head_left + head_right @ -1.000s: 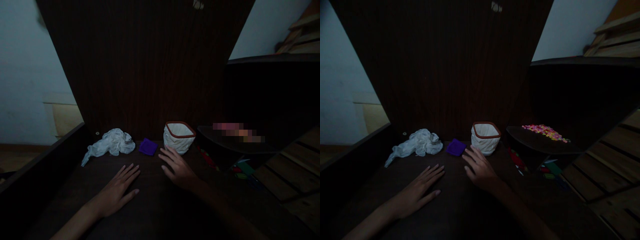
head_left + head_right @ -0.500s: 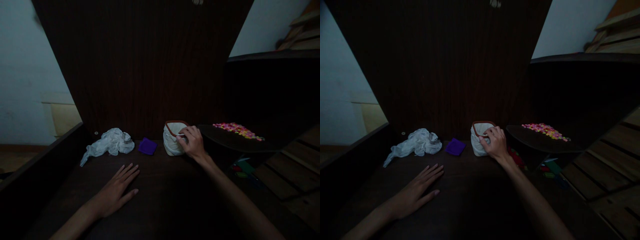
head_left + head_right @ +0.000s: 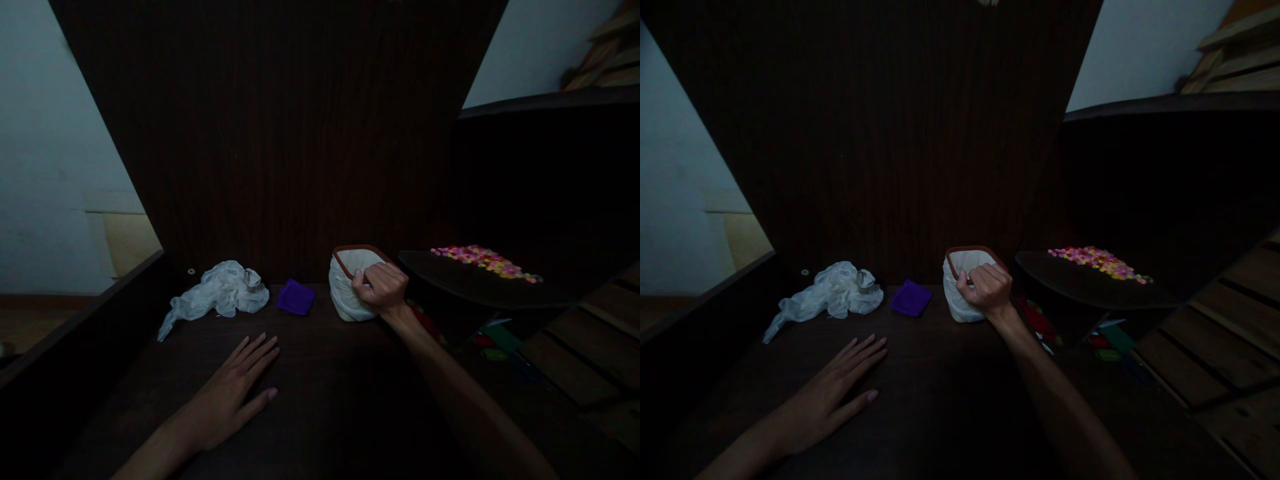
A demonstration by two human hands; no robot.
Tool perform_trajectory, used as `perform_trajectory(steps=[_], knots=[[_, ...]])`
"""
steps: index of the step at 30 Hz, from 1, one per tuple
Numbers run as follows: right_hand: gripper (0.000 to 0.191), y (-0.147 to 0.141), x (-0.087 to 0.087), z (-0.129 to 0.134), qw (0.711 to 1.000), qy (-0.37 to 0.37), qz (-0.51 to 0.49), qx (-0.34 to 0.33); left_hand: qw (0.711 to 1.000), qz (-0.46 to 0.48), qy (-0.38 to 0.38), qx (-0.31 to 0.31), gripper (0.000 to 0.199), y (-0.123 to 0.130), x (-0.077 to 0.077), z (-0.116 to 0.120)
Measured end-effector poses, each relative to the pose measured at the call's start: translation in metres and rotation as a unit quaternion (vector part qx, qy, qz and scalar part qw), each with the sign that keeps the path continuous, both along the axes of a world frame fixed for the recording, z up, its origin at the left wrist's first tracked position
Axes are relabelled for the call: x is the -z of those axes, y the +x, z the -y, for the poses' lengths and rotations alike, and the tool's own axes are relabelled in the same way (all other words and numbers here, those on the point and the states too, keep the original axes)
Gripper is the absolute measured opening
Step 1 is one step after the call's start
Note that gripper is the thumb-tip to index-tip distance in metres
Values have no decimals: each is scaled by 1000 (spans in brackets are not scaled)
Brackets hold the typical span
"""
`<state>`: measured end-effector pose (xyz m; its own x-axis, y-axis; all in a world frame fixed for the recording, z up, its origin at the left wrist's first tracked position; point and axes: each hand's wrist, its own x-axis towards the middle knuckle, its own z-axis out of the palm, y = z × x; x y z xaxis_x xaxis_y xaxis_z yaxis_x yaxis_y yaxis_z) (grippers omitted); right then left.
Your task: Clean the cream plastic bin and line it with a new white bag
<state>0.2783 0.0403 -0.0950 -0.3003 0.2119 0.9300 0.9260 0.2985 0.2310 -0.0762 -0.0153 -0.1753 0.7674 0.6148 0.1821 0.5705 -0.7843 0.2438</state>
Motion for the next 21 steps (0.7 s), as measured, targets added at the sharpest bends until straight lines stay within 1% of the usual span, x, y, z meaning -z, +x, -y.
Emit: perform_trajectory(steps=[4,7,9,12,15,17,19,21], knots=[[43,-10,-8,11,1000,20,10,-2,1000,25,-5,-18,72,-2,4,1],[42,-25,-14,22,999,42,23,-17,996,62,-23,-56,80,-1,6,2],[41,-40,-17,30,996,63,30,-48,991,95,-50,-77,84,1,5,4],[39,-67,-18,46,990,77,19,-114,974,188,-82,-94,94,9,1,10],[35,-95,-16,64,985,56,-14,-164,949,285,-96,-97,109,19,0,19],[31,-111,-14,78,979,44,-38,-196,940,312,-93,-100,118,25,2,27],[27,-123,-13,92,974,13,-51,-222,941,310,-84,-107,128,28,5,33],[25,-131,-12,105,970,-21,-60,-235,955,266,-79,-105,135,31,8,38]])
